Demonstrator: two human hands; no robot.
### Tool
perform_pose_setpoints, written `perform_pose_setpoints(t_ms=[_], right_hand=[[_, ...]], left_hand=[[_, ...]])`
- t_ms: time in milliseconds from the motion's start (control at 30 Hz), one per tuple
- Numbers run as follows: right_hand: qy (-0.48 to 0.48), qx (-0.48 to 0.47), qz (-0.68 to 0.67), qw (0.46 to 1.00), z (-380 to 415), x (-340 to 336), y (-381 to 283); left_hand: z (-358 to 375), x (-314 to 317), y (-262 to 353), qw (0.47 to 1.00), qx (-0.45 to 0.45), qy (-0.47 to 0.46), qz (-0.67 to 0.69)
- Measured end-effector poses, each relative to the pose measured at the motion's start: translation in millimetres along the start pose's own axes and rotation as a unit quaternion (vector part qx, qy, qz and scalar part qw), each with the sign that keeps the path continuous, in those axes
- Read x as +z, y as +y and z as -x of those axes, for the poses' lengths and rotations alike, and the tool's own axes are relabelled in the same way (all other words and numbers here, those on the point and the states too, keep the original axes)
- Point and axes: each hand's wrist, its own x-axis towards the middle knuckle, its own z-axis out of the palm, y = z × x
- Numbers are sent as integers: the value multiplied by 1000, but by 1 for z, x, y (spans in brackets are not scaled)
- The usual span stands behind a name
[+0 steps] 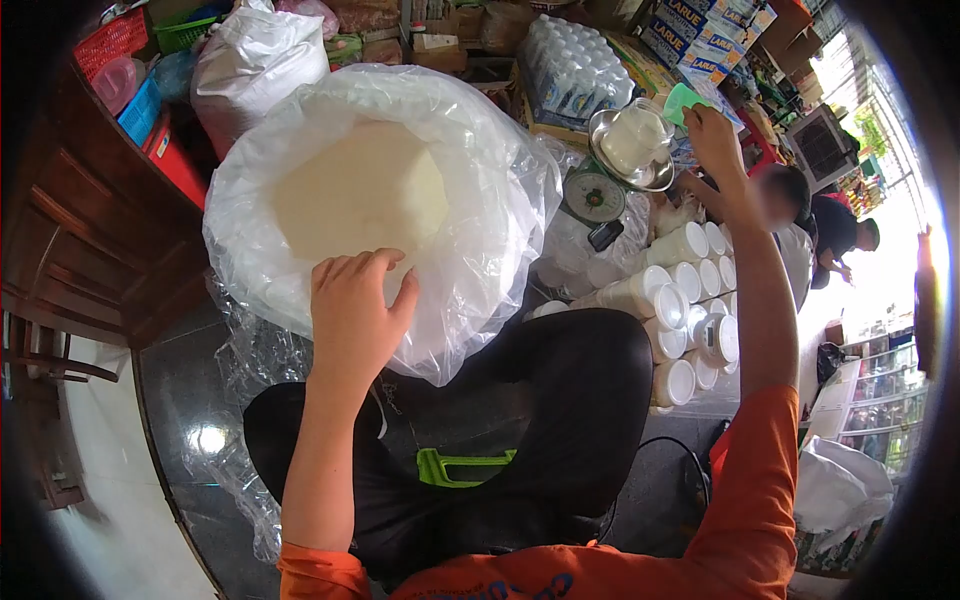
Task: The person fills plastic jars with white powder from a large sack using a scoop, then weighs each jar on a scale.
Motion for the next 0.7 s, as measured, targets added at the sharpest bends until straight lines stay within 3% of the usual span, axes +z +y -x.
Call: perform_pose_setpoints(t_ms=[67,133,167,233,333,400,433,500,533,567,633,700], right_hand=[[20,23,-22,999,0,6,11],[33,120,-98,987,0,10,24],[12,180,-178,967,-1,10,28],[80,195,-304,929,10,7,29],[131,149,-277,940,15,8,58],[221,-55,-129,965,49,-28,35],[221,-57,-132,965,60,-41,16],[149,0,-322,935,84,-72,-49],[82,151,-461,870,98,-103,-112],[84,150,-463,870,108,-117,-144],[-13,199,-497,844,123,-133,-186],[-50,94,-577,810,131,-134,-227]], left_hand=[[1,1,-2,1000,3,7,-2],[1,2,-3,1000,7,13,2],[1,3,-3,1000,3,16,-2],[1,2,-4,1000,12,26,12],[-2,-5,-4,998,9,46,47],[-4,-11,-4,996,-8,59,61],[-6,-14,-5,994,-19,71,76],[-8,-18,-7,988,-20,113,102],[-8,-20,-7,979,-19,153,132],[-8,-23,-8,979,-18,155,130],[-9,-32,-8,974,-41,176,139],[-12,-35,-9,963,-53,195,180]])
